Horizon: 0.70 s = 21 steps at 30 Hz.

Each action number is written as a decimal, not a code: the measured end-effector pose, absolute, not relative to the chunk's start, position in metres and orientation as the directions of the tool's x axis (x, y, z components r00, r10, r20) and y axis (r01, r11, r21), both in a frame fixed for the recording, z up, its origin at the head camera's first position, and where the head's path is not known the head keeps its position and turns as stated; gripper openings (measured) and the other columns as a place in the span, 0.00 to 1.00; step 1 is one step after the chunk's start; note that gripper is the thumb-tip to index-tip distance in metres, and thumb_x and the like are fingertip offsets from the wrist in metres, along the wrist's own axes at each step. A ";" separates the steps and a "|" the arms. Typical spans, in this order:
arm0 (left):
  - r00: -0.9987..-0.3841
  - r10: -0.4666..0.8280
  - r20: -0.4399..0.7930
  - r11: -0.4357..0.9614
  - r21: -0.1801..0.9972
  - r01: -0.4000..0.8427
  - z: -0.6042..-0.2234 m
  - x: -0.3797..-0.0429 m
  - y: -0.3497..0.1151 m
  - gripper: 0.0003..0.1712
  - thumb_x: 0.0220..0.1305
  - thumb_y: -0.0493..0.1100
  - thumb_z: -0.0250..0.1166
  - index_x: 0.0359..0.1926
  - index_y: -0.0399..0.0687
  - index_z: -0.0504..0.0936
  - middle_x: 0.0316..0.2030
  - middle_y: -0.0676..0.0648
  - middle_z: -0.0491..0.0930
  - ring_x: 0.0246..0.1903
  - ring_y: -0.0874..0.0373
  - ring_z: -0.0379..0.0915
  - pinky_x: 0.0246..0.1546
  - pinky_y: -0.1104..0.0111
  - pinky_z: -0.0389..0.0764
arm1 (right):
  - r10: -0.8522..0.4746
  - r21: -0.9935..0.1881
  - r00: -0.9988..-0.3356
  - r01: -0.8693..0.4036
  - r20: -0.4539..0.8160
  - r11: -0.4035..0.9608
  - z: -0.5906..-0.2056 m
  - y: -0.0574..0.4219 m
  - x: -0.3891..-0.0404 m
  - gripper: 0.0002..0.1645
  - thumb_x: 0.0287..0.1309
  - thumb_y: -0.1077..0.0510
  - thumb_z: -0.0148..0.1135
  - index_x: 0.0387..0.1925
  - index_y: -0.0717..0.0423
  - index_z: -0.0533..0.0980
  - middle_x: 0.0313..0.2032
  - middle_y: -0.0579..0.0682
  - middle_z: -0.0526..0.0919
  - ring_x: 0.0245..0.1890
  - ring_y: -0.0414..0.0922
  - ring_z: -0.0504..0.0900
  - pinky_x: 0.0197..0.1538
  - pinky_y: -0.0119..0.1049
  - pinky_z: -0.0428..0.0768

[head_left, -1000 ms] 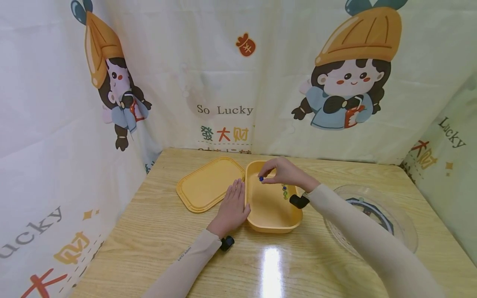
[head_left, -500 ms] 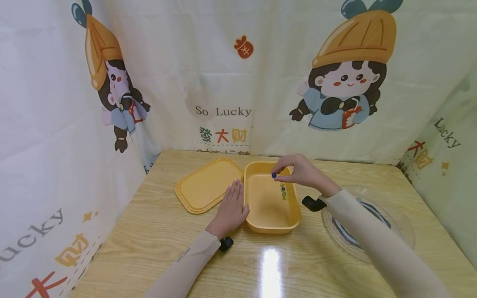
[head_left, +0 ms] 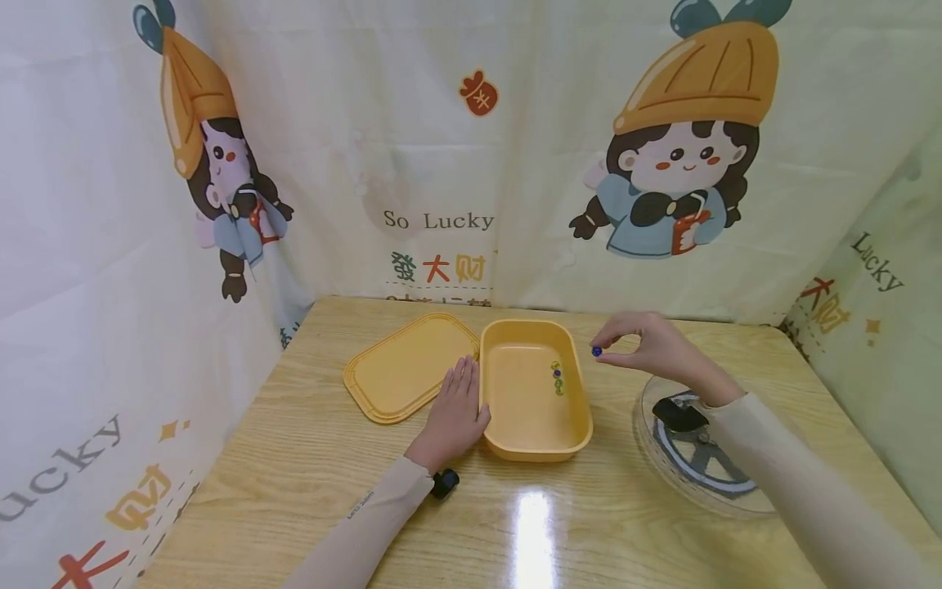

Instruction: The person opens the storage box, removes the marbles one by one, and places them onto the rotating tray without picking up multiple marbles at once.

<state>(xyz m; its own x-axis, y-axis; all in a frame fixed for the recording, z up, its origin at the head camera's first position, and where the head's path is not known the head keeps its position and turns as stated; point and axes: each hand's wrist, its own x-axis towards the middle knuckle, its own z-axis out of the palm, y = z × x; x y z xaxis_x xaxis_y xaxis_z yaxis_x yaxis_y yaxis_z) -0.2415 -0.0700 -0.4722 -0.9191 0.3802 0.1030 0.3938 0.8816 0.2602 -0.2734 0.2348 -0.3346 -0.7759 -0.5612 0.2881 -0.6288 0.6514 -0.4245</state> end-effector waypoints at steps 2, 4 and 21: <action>-0.920 0.378 0.103 0.881 0.267 0.391 -0.472 -0.241 -0.070 0.39 0.71 0.50 0.44 0.72 0.32 0.43 0.73 0.35 0.42 0.74 0.45 0.32 0.73 0.54 0.42 | -0.546 -0.415 -0.788 -0.615 0.285 0.670 -0.336 0.245 -0.271 0.08 0.45 0.60 0.72 0.32 0.48 0.85 0.32 0.41 0.85 0.33 0.37 0.80 0.40 0.28 0.80; -0.921 0.375 0.102 0.881 0.269 0.389 -0.471 -0.240 -0.070 0.39 0.71 0.50 0.44 0.72 0.32 0.43 0.73 0.35 0.42 0.74 0.46 0.32 0.73 0.55 0.42 | -0.536 -0.402 -0.790 -0.613 0.297 0.680 -0.339 0.255 -0.268 0.09 0.45 0.60 0.73 0.31 0.47 0.85 0.32 0.40 0.85 0.32 0.34 0.79 0.39 0.27 0.79; -0.923 0.374 0.094 0.878 0.285 0.385 -0.467 -0.239 -0.069 0.38 0.71 0.49 0.44 0.72 0.32 0.43 0.73 0.36 0.41 0.74 0.46 0.33 0.73 0.54 0.41 | -0.419 -0.419 -0.872 -0.489 0.252 0.765 -0.383 0.350 -0.257 0.08 0.45 0.63 0.71 0.31 0.52 0.84 0.29 0.45 0.86 0.28 0.25 0.77 0.33 0.31 0.80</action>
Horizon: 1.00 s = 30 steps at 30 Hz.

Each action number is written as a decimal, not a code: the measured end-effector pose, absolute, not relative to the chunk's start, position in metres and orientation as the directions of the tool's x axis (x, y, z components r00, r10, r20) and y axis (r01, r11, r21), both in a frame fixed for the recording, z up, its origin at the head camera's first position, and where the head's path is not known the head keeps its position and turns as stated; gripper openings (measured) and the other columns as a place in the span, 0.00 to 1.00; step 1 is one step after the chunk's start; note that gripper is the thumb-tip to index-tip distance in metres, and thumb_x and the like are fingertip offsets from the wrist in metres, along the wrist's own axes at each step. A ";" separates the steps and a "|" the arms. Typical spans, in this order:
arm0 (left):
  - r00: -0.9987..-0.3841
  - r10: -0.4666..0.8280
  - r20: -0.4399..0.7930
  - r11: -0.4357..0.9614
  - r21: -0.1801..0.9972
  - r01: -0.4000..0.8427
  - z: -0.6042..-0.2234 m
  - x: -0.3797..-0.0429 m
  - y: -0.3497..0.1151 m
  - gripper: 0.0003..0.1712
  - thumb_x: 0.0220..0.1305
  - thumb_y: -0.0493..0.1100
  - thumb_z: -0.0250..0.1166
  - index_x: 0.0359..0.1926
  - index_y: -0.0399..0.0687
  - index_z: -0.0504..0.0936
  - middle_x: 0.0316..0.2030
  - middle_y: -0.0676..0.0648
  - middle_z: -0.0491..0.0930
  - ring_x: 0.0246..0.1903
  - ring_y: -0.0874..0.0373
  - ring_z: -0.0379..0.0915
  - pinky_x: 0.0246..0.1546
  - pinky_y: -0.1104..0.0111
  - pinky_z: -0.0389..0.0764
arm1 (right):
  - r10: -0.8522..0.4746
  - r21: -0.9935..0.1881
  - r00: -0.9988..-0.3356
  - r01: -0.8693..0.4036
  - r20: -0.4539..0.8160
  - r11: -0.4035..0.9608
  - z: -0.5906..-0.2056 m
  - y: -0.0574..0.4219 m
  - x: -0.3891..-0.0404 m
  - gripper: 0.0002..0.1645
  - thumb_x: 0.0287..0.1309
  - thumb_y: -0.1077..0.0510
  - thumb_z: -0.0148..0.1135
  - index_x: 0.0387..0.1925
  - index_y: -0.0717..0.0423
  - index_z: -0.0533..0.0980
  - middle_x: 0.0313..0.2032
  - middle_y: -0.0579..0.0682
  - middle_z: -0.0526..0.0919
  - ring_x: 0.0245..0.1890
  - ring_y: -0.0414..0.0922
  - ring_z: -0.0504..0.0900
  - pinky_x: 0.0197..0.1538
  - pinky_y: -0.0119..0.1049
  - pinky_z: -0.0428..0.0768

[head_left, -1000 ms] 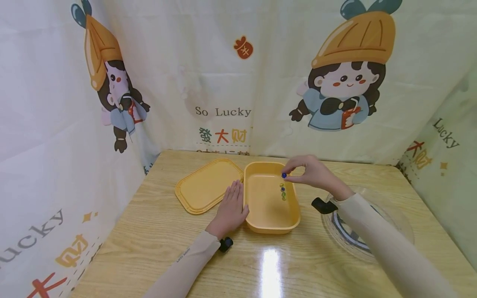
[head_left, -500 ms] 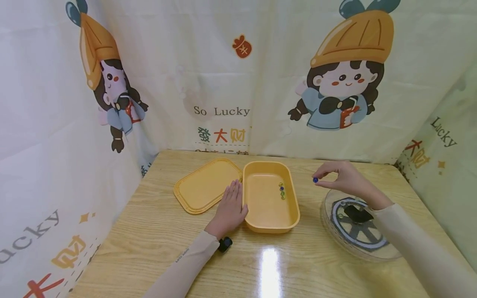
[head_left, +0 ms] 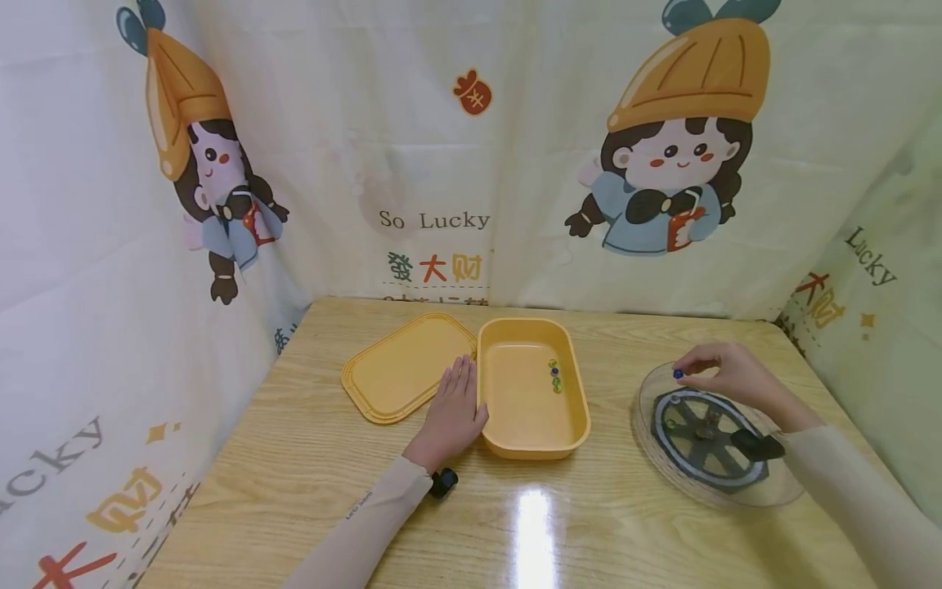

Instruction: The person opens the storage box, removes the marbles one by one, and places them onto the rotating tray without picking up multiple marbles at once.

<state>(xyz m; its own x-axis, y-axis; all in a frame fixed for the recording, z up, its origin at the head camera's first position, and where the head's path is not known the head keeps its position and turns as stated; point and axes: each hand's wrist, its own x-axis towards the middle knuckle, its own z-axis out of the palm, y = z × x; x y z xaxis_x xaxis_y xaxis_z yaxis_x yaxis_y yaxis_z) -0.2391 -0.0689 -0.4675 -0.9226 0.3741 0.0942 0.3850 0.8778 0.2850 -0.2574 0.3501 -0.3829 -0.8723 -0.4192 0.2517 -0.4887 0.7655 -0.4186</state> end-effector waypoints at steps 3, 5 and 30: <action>-0.921 0.377 0.096 0.878 0.280 0.388 -0.468 -0.240 -0.070 0.38 0.71 0.49 0.43 0.72 0.32 0.43 0.73 0.36 0.41 0.74 0.45 0.33 0.73 0.54 0.41 | -0.406 -0.444 -0.889 -0.458 0.213 0.770 -0.391 0.361 -0.258 0.07 0.46 0.64 0.70 0.32 0.57 0.84 0.29 0.47 0.86 0.28 0.24 0.76 0.32 0.30 0.80; -0.921 0.377 0.098 0.880 0.271 0.390 -0.469 -0.240 -0.070 0.38 0.71 0.49 0.43 0.72 0.32 0.42 0.73 0.35 0.41 0.74 0.45 0.33 0.73 0.54 0.41 | -0.397 -0.455 -0.899 -0.435 0.183 0.777 -0.395 0.368 -0.259 0.08 0.47 0.63 0.70 0.33 0.59 0.84 0.29 0.48 0.86 0.28 0.25 0.76 0.31 0.29 0.79; -0.917 0.386 0.095 0.877 0.271 0.397 -0.472 -0.242 -0.071 0.38 0.71 0.49 0.44 0.72 0.32 0.42 0.73 0.35 0.42 0.74 0.44 0.34 0.73 0.53 0.43 | -0.325 -0.501 -0.944 -0.255 -0.055 0.827 -0.446 0.400 -0.270 0.08 0.47 0.65 0.68 0.33 0.62 0.84 0.34 0.59 0.86 0.26 0.29 0.79 0.30 0.27 0.79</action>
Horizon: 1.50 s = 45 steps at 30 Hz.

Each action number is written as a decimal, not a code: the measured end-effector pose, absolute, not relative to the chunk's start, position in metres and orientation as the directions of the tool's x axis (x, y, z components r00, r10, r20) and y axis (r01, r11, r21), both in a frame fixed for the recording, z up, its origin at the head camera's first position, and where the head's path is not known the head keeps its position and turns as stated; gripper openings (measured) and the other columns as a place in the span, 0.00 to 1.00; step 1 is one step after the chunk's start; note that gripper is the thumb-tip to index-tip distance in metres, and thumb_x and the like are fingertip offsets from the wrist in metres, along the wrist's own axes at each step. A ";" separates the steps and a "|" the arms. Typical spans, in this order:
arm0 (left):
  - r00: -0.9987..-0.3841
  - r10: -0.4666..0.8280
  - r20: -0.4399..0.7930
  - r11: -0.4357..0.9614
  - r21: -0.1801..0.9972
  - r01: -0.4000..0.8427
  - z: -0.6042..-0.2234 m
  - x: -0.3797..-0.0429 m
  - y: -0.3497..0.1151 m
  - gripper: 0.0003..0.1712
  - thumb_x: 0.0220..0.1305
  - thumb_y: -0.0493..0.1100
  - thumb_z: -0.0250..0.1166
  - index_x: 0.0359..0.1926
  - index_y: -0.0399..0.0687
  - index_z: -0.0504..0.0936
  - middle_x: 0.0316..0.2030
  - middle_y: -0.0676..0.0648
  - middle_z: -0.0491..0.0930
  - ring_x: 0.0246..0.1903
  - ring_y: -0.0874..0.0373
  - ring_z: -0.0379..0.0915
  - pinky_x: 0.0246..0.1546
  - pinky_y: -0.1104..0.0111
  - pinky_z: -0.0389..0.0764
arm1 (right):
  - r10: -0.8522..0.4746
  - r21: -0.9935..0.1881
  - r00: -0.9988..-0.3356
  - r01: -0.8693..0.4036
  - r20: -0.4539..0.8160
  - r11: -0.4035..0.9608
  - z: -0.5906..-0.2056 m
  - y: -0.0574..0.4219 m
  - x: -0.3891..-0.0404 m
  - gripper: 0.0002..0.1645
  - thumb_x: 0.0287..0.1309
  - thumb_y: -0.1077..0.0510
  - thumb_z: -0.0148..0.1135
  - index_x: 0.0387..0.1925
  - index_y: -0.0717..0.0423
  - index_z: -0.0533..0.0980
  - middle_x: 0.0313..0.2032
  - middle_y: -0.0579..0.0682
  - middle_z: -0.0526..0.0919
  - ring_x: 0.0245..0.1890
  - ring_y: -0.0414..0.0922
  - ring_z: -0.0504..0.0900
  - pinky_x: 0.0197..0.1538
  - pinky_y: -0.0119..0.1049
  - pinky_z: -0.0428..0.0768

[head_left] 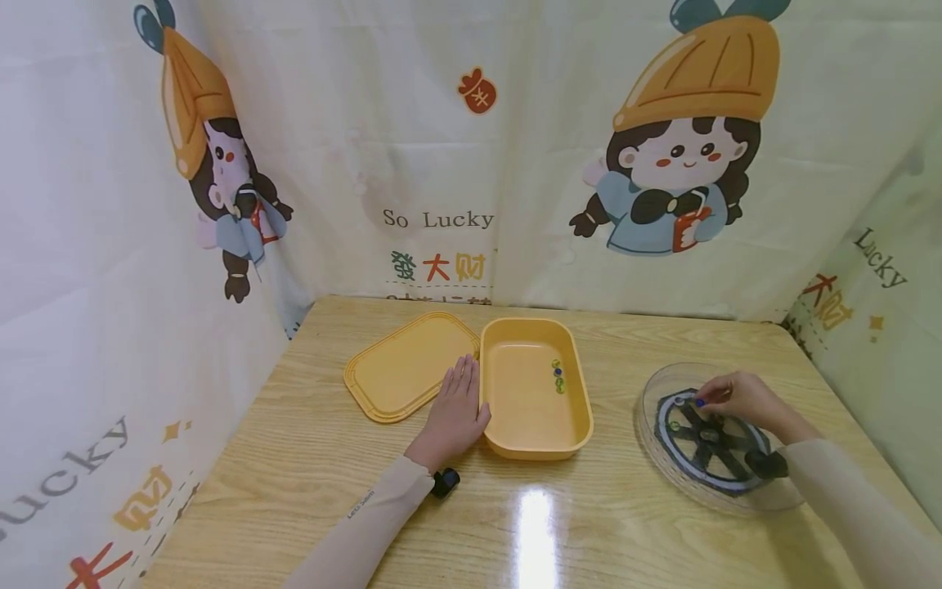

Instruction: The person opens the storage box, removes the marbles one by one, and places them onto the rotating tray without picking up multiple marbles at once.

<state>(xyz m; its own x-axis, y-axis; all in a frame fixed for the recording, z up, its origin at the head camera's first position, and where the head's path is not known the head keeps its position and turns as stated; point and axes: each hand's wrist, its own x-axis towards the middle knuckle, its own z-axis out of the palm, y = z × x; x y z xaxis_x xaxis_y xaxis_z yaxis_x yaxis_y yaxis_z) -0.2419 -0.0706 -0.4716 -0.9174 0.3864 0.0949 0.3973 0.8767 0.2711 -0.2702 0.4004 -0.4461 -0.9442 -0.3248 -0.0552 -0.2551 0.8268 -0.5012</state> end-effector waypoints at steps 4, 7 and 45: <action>-0.918 0.385 0.090 0.880 0.265 0.395 -0.472 -0.242 -0.071 0.38 0.71 0.49 0.43 0.72 0.33 0.42 0.73 0.35 0.41 0.74 0.45 0.33 0.73 0.54 0.42 | -0.322 -0.497 -0.943 -0.241 -0.082 0.833 -0.450 0.402 -0.272 0.09 0.46 0.63 0.70 0.33 0.62 0.84 0.33 0.58 0.86 0.26 0.30 0.79 0.29 0.28 0.79; -0.917 0.387 0.095 0.877 0.268 0.398 -0.471 -0.242 -0.071 0.38 0.71 0.49 0.43 0.72 0.32 0.42 0.73 0.35 0.42 0.74 0.45 0.33 0.73 0.54 0.42 | -0.320 -0.489 -0.943 -0.238 -0.089 0.839 -0.451 0.403 -0.272 0.09 0.45 0.63 0.70 0.32 0.62 0.84 0.32 0.57 0.86 0.25 0.29 0.78 0.28 0.28 0.78; -0.916 0.395 0.065 0.874 0.281 0.397 -0.469 -0.243 -0.070 0.38 0.72 0.49 0.42 0.72 0.33 0.40 0.74 0.36 0.39 0.74 0.46 0.30 0.73 0.54 0.41 | -0.334 -0.187 -0.891 -0.401 0.308 0.897 -0.391 0.408 -0.237 0.11 0.53 0.60 0.66 0.35 0.65 0.81 0.27 0.51 0.84 0.26 0.29 0.76 0.29 0.36 0.78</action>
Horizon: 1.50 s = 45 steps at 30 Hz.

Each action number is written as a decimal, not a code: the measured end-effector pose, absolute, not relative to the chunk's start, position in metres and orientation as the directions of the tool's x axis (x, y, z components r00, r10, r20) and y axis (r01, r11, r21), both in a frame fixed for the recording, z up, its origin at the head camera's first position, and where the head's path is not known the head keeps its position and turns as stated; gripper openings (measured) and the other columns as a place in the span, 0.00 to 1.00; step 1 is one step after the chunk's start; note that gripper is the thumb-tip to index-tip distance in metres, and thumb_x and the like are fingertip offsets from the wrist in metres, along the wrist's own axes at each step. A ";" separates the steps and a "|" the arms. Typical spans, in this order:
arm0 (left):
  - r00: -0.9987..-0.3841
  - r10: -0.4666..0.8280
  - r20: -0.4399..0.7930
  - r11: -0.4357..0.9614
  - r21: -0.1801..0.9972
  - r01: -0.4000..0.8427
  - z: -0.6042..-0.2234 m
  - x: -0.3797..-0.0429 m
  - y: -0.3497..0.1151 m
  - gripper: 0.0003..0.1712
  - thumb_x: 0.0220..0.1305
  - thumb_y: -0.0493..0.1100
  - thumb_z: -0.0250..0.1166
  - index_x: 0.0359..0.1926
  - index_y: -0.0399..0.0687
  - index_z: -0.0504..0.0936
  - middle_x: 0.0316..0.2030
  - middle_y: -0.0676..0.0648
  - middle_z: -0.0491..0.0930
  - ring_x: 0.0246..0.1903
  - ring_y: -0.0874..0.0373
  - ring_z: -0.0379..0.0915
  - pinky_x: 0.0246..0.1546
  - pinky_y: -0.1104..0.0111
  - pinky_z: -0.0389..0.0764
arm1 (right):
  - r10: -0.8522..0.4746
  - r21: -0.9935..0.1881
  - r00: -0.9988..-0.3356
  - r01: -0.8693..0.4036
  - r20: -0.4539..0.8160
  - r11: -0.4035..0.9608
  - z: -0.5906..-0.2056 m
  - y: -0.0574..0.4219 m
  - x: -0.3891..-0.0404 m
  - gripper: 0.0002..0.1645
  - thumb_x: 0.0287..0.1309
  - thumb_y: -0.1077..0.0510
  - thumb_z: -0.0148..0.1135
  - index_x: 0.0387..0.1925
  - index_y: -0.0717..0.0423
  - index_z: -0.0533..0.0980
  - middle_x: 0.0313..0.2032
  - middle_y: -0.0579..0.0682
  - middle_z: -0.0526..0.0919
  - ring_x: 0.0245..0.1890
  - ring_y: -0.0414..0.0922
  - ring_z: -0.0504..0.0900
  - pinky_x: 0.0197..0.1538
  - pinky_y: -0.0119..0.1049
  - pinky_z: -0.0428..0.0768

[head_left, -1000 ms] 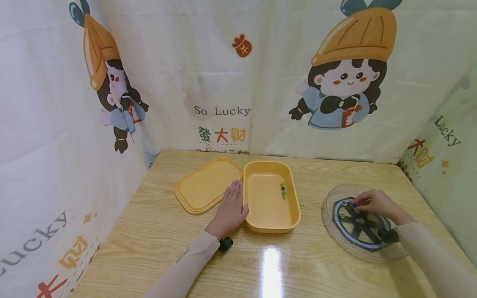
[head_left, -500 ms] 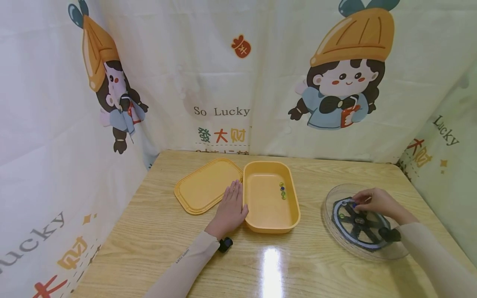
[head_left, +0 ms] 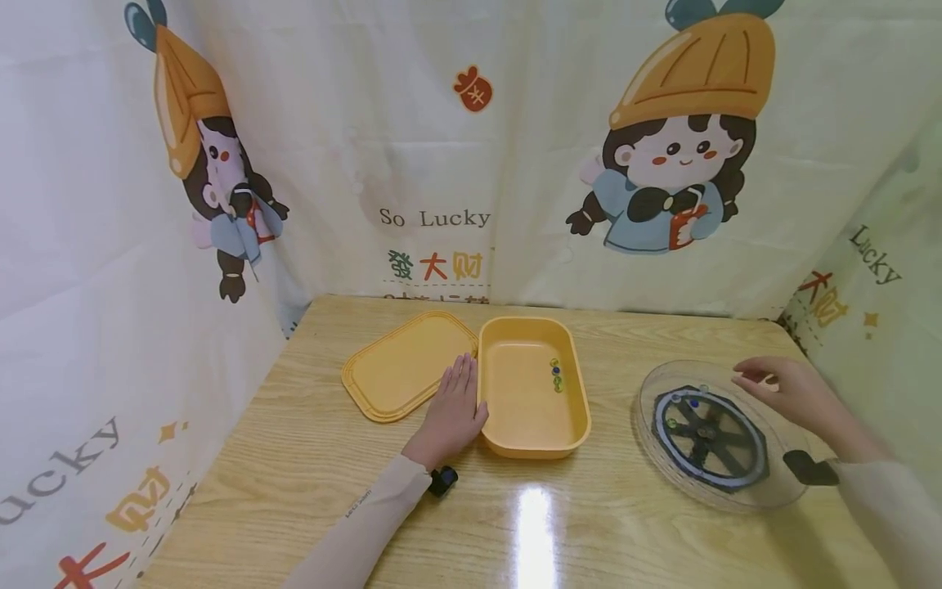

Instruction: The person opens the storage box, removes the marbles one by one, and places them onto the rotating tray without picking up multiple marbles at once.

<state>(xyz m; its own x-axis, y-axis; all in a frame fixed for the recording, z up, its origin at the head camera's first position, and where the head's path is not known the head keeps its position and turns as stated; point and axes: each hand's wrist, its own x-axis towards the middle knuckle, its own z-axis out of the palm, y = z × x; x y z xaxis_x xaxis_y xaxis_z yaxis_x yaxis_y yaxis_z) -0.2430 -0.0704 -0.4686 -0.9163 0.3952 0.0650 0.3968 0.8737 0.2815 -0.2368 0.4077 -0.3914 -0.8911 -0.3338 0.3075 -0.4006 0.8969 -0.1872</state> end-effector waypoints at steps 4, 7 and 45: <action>-0.911 0.405 0.074 0.869 0.278 0.409 -0.468 -0.243 -0.071 0.38 0.72 0.49 0.42 0.72 0.33 0.40 0.74 0.36 0.39 0.74 0.46 0.30 0.73 0.53 0.41 | -0.319 -0.109 -0.893 -0.369 0.319 0.923 -0.393 0.419 -0.226 0.14 0.55 0.59 0.65 0.34 0.69 0.79 0.27 0.57 0.83 0.27 0.50 0.80 0.30 0.48 0.77; -0.908 0.410 0.082 0.866 0.277 0.416 -0.470 -0.244 -0.071 0.38 0.72 0.49 0.43 0.72 0.33 0.41 0.74 0.36 0.39 0.74 0.46 0.31 0.73 0.53 0.41 | -0.322 -0.063 -0.885 -0.362 0.335 0.930 -0.400 0.429 -0.218 0.14 0.55 0.59 0.64 0.33 0.70 0.78 0.26 0.60 0.82 0.25 0.55 0.79 0.29 0.52 0.77; -0.900 0.428 0.088 0.856 0.279 0.435 -0.472 -0.248 -0.073 0.39 0.72 0.50 0.43 0.72 0.34 0.40 0.74 0.37 0.39 0.74 0.48 0.30 0.73 0.55 0.40 | -0.422 0.182 -0.718 -0.390 0.553 0.903 -0.474 0.484 -0.213 0.09 0.53 0.63 0.52 0.21 0.64 0.74 0.13 0.53 0.72 0.11 0.51 0.68 0.16 0.50 0.68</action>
